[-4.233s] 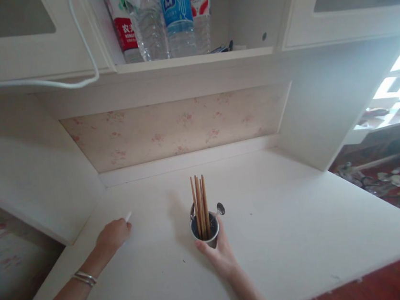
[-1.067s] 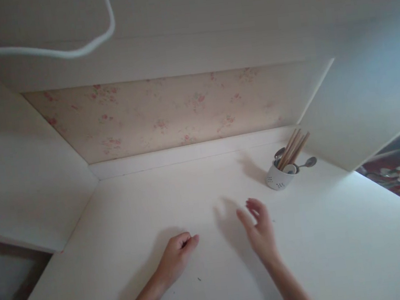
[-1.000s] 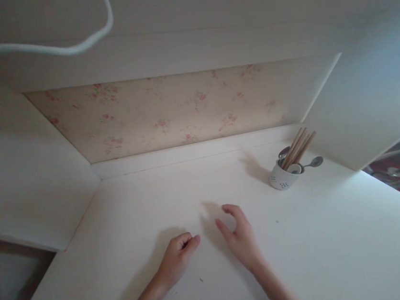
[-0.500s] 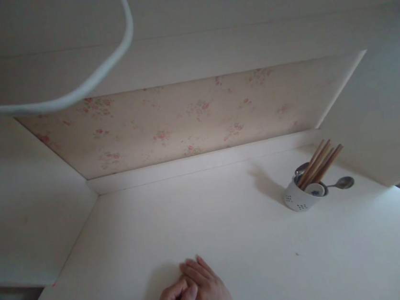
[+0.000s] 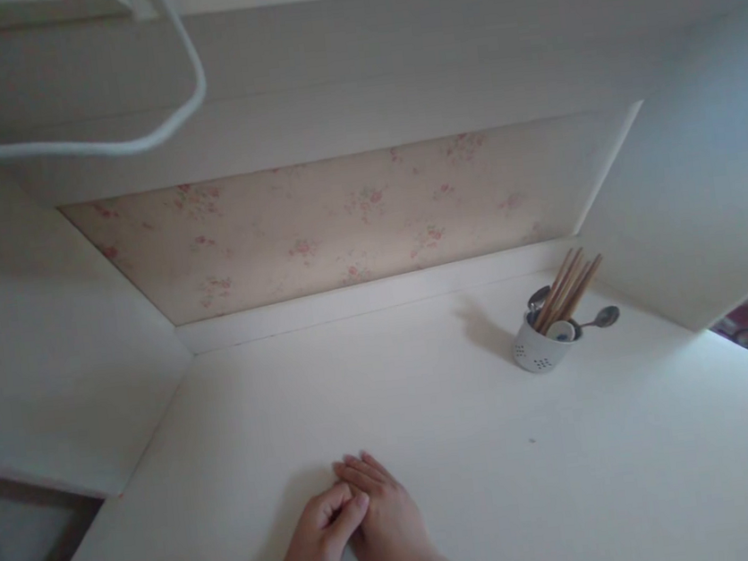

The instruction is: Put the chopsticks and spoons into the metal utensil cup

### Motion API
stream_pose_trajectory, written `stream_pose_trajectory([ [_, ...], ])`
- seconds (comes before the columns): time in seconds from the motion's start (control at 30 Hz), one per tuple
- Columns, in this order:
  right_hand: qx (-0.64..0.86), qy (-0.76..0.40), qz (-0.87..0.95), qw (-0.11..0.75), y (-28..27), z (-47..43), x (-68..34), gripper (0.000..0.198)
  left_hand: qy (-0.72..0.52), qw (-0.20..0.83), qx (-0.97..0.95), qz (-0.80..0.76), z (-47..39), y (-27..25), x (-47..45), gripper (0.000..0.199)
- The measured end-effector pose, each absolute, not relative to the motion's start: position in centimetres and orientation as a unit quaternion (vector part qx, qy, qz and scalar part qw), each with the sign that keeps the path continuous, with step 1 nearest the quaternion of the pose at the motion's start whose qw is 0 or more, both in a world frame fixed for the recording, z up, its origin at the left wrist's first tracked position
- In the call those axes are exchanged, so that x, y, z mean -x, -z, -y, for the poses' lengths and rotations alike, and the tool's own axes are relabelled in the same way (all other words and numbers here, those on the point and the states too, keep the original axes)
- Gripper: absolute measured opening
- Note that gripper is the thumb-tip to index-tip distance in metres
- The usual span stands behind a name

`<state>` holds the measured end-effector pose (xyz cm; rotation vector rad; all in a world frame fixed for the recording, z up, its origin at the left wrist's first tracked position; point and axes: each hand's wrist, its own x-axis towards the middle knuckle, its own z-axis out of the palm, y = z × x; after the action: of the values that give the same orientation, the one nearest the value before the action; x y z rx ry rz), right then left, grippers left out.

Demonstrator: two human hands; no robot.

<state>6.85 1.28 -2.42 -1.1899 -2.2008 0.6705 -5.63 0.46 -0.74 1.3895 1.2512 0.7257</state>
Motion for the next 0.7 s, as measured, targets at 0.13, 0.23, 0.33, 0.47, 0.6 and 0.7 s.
stream_pose_trajectory([
  [0.13,0.433,-0.243,0.818,0.29,2.7,-1.2,-6.8,0.051,-0.316,0.552,-0.569,-0.521,-0.4,0.5,5.5,0.044],
  [0.23,0.434,-0.252,0.811,0.301,2.6,-1.2,-6.8,0.041,-0.341,0.561,-0.557,-0.508,-0.4,0.3,5.4,0.041],
  [0.33,0.441,-0.249,0.802,0.316,2.3,-1.2,-6.7,0.027,-0.354,0.572,-0.543,-0.503,-0.3,0.5,5.4,0.041],
  [0.47,0.442,-0.239,0.802,0.322,2.2,-1.2,-6.6,0.021,-0.365,0.575,-0.525,-0.51,-0.3,0.9,5.4,0.045],
  [0.6,0.426,-0.219,0.813,0.332,3.2,-1.4,-6.7,0.026,-0.368,0.58,-0.515,-0.513,-0.4,1.4,5.3,0.048],
  [0.7,0.404,-0.199,0.827,0.338,4.8,-2.0,-6.8,0.026,-0.37,0.602,-0.486,-0.515,-0.6,2.3,5.2,0.051],
])
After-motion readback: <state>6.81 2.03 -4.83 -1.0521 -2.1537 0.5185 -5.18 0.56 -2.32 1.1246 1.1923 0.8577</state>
